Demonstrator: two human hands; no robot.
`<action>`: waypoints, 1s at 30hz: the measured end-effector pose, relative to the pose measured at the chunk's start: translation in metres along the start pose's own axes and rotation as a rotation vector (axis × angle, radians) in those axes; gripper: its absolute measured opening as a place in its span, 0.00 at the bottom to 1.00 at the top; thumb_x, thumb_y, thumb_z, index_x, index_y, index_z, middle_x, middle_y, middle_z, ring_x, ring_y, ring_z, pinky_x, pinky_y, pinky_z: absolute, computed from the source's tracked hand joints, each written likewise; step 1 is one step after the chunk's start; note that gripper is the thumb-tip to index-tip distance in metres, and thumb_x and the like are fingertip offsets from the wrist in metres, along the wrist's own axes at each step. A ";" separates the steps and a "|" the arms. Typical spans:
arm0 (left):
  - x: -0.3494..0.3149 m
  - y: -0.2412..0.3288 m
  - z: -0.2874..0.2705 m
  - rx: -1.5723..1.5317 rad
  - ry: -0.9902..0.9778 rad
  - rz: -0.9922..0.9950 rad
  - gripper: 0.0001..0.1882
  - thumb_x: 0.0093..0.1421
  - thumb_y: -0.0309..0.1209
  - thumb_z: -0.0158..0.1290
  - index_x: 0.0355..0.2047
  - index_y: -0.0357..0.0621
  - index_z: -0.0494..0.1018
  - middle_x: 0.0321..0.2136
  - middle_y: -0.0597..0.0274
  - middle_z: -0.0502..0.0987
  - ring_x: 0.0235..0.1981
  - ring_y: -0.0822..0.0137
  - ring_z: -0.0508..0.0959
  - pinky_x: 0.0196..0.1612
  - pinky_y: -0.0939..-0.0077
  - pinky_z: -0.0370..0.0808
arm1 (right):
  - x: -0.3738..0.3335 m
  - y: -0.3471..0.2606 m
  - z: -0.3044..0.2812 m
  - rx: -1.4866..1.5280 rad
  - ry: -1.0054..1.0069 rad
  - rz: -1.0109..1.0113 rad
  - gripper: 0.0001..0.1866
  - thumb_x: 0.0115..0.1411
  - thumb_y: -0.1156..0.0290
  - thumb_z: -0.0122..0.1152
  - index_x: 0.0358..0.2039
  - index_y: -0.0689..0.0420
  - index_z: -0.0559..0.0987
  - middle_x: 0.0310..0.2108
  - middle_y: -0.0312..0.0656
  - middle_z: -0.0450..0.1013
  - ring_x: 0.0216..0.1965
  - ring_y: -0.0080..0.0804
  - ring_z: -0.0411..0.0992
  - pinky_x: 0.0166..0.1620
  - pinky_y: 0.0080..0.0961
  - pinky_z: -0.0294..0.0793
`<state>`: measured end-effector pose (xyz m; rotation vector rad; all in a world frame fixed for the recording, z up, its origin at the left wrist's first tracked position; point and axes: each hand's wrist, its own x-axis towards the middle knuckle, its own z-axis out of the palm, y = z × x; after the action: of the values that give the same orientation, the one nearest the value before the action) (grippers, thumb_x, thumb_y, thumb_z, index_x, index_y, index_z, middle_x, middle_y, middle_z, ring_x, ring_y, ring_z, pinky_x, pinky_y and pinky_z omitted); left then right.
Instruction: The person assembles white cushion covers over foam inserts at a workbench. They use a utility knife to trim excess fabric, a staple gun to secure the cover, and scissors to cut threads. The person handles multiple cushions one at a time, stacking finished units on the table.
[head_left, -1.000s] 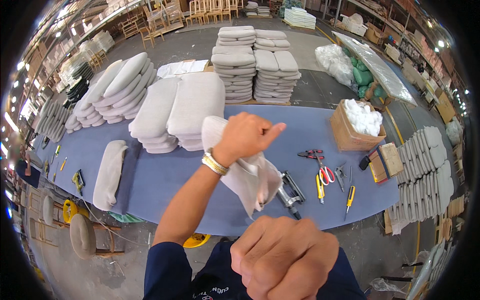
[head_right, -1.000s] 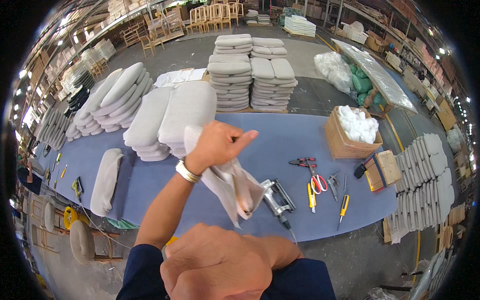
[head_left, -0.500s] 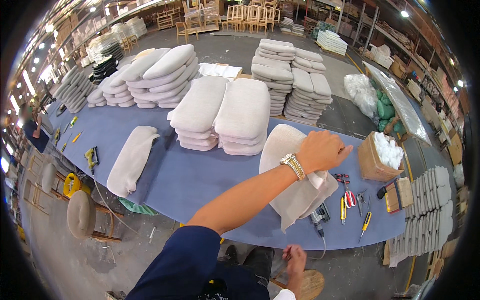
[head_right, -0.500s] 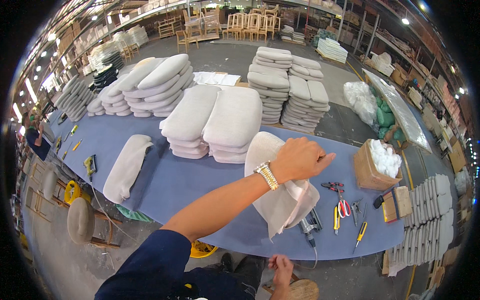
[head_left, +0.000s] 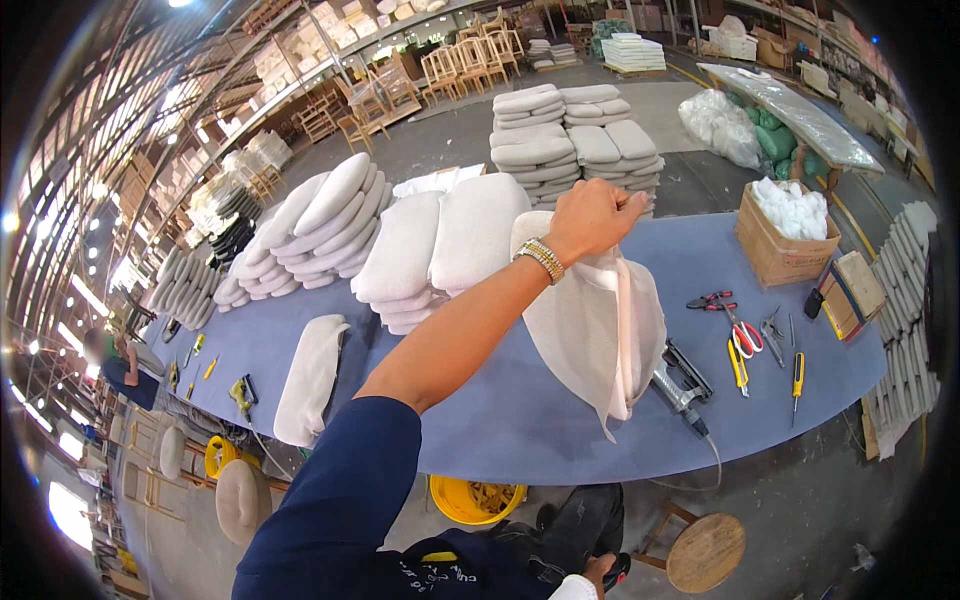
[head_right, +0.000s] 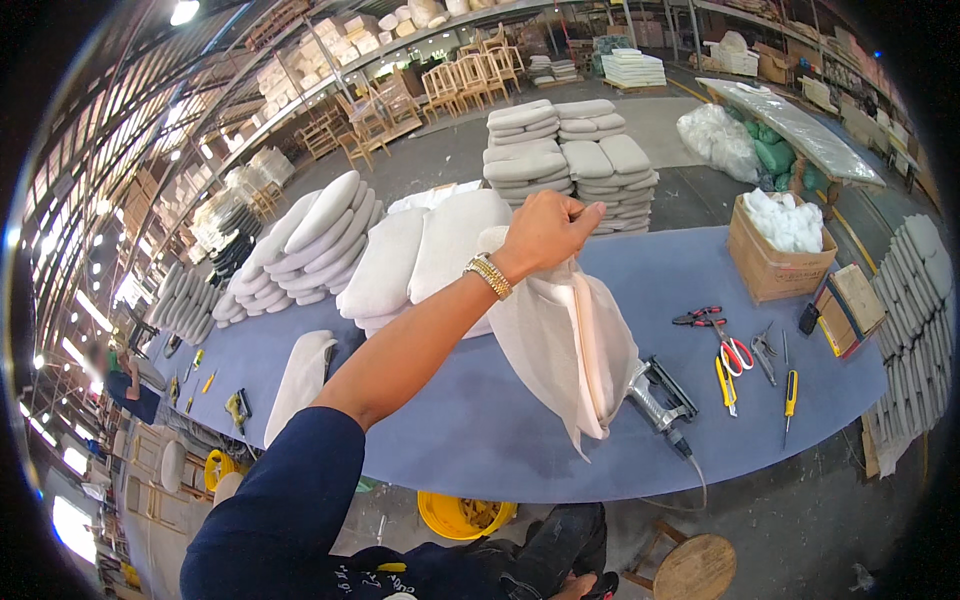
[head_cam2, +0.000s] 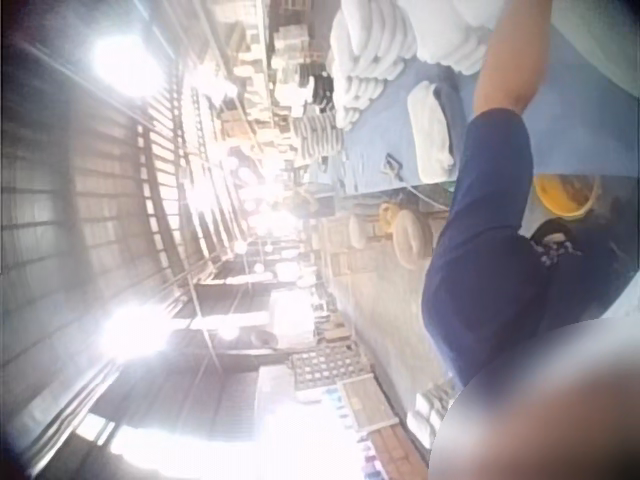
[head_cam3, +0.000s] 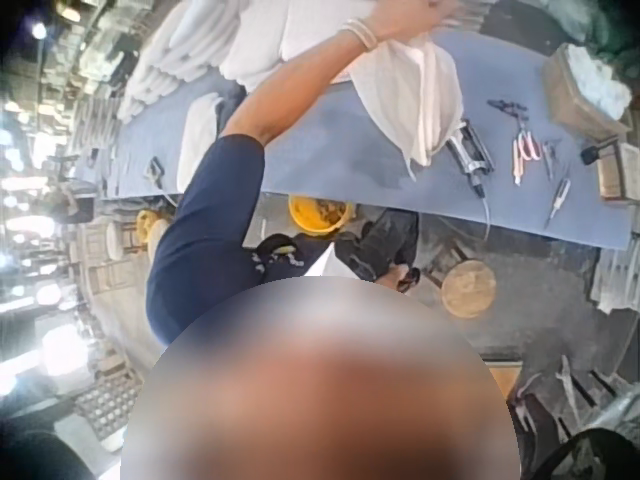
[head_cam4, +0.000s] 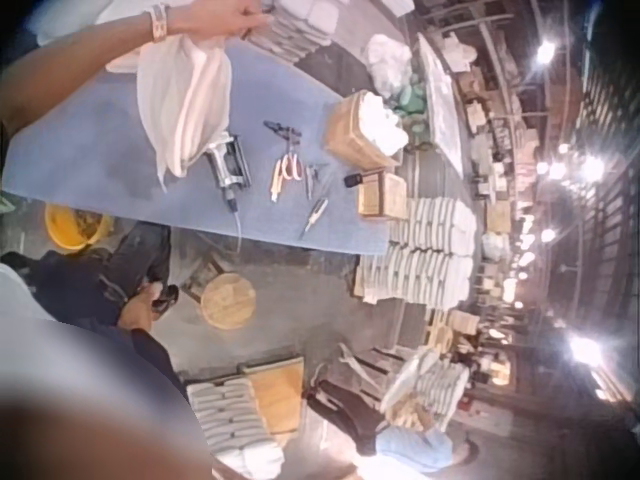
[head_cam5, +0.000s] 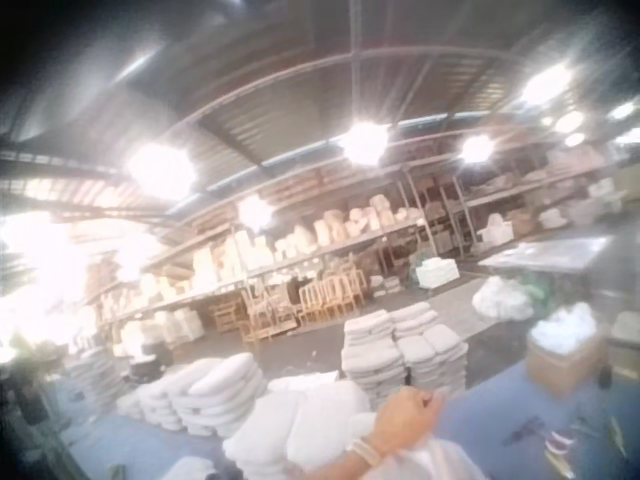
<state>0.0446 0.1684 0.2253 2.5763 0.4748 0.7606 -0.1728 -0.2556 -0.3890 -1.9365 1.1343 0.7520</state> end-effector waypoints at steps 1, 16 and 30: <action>0.000 -0.001 0.002 0.008 0.007 0.014 0.32 0.66 0.50 0.52 0.11 0.42 0.75 0.09 0.58 0.74 0.15 0.56 0.77 0.26 0.60 0.74 | 0.000 0.002 0.000 -0.008 -0.012 -0.002 0.10 0.66 0.63 0.59 0.38 0.56 0.81 0.27 0.35 0.74 0.21 0.26 0.70 0.23 0.27 0.70; 0.012 0.011 0.016 -0.062 0.052 0.066 0.28 0.65 0.48 0.52 0.14 0.41 0.76 0.12 0.50 0.73 0.18 0.44 0.74 0.26 0.52 0.71 | 0.021 -0.072 -0.021 0.045 -0.451 -0.307 0.08 0.67 0.68 0.60 0.40 0.58 0.81 0.29 0.36 0.76 0.22 0.23 0.70 0.23 0.23 0.68; -0.025 0.028 0.015 0.000 0.124 0.133 0.30 0.65 0.43 0.59 0.10 0.39 0.66 0.09 0.53 0.65 0.11 0.52 0.63 0.17 0.61 0.58 | -0.098 -0.419 -0.078 -0.201 -0.215 -1.738 0.26 0.52 0.70 0.70 0.53 0.56 0.78 0.55 0.54 0.72 0.55 0.54 0.71 0.58 0.45 0.70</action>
<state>0.0389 0.1293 0.2157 2.5911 0.3426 0.9709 0.1685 -0.1420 -0.1401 -2.0499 -0.8835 0.0243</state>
